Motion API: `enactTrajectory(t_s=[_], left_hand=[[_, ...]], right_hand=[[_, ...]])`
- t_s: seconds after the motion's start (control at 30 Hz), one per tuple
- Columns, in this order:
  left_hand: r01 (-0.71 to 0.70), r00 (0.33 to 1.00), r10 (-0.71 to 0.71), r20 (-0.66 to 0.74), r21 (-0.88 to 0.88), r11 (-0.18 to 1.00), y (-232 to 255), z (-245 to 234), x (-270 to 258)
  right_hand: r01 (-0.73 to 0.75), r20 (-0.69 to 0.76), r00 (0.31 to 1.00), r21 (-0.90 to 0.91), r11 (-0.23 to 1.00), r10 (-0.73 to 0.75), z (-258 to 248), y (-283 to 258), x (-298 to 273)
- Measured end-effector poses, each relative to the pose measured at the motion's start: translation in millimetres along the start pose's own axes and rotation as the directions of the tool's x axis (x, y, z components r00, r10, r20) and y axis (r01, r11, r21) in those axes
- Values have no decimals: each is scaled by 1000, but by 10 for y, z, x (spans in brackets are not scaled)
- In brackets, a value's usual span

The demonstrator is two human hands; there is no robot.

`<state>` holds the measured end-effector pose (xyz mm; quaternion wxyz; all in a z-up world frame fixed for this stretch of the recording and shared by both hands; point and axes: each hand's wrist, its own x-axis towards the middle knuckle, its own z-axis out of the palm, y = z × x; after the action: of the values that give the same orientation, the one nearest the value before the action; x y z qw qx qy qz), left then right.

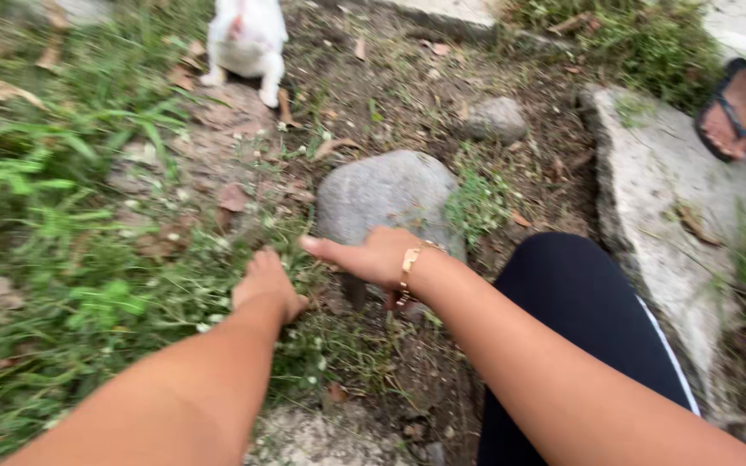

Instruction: The person uses a small hand hoe to loosen soil and remove weeds from a garden bed. They pull out the weeds by hand and place them aside, working around rocks and plants.

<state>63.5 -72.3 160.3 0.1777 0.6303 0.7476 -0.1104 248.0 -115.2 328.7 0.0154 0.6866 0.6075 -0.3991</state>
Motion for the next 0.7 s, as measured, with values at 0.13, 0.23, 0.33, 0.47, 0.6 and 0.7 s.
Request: enactTrajectory(t_s=[0.13, 0.23, 0.33, 0.47, 0.6, 0.7], left_hand=[[104, 994, -109, -3, -277, 955, 34, 85, 68], [132, 921, -383, -73, -867, 481, 367, -139, 148], [7, 832, -513, -210, -921, 389, 698, -499, 249], [-592, 734, -105, -671, -707, 387, 1222, -500, 611], [-569, 758, 64, -649, -609, 552, 1416, -340, 1309], [-406, 708, 315, -632, 0, 914, 1064, -184, 1600]], right_hand=[[-15, -22, 1000, -133, 991, 12, 50, 103, 159], [38, -76, 996, -172, 984, -52, 63, 175, 363], [114, -62, 987, -359, 926, -146, 93, 143, 427], [64, -36, 997, -190, 980, -72, 194, 113, 312], [121, -50, 989, -248, 961, -137, 146, 207, 302], [109, -64, 989, -297, 949, -134, 187, 356, 322]])
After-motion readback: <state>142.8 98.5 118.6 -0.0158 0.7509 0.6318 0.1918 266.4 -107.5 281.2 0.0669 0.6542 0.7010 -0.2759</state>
